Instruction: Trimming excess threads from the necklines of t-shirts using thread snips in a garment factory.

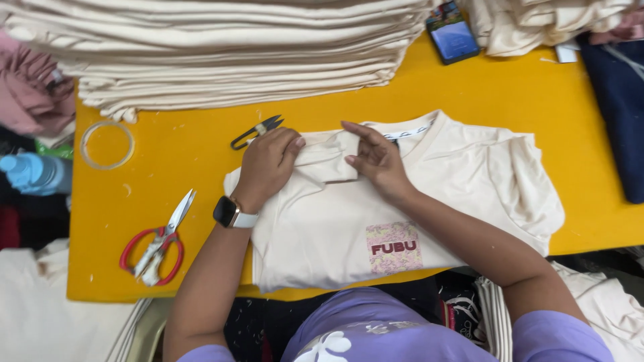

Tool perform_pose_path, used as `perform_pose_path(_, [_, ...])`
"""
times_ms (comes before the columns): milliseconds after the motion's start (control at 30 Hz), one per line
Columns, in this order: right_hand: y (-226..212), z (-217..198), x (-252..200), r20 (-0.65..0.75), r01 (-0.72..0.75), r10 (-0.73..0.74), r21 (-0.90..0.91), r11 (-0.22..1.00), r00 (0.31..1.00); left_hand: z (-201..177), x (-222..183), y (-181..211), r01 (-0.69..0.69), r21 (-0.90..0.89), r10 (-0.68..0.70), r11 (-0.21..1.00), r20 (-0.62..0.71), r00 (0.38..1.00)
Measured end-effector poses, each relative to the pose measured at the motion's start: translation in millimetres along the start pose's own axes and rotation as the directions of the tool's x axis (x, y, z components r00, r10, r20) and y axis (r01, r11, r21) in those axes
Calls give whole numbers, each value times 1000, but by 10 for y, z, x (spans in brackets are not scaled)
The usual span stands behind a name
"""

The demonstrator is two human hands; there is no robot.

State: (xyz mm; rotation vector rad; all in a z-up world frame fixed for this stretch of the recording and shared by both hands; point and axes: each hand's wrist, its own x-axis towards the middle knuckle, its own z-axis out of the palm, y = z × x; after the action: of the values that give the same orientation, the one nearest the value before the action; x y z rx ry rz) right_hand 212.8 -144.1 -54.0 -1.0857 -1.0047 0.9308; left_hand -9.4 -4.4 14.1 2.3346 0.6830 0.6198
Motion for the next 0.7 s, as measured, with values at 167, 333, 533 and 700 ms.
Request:
perform_pose_path(167, [-156, 25, -76, 51, 23, -22, -11, 1000, 998, -259, -43, 151, 145, -98, -134, 985, 108, 985])
perform_pose_path(333, [-261, 56, -77, 73, 31, -30, -4, 1000, 997, -436, -12, 109, 217, -225, -166, 950, 225, 960])
perform_pose_path(533, [-76, -78, -86, 66, 18, -16, -29, 999, 998, -493, -57, -139, 190, -311, -143, 931, 167, 975])
perform_pose_path(700, [-35, -91, -54, 56, -5, 10, -105, 994, 998, -615, -78, -454, 346, 18, -338, 938, -174, 925])
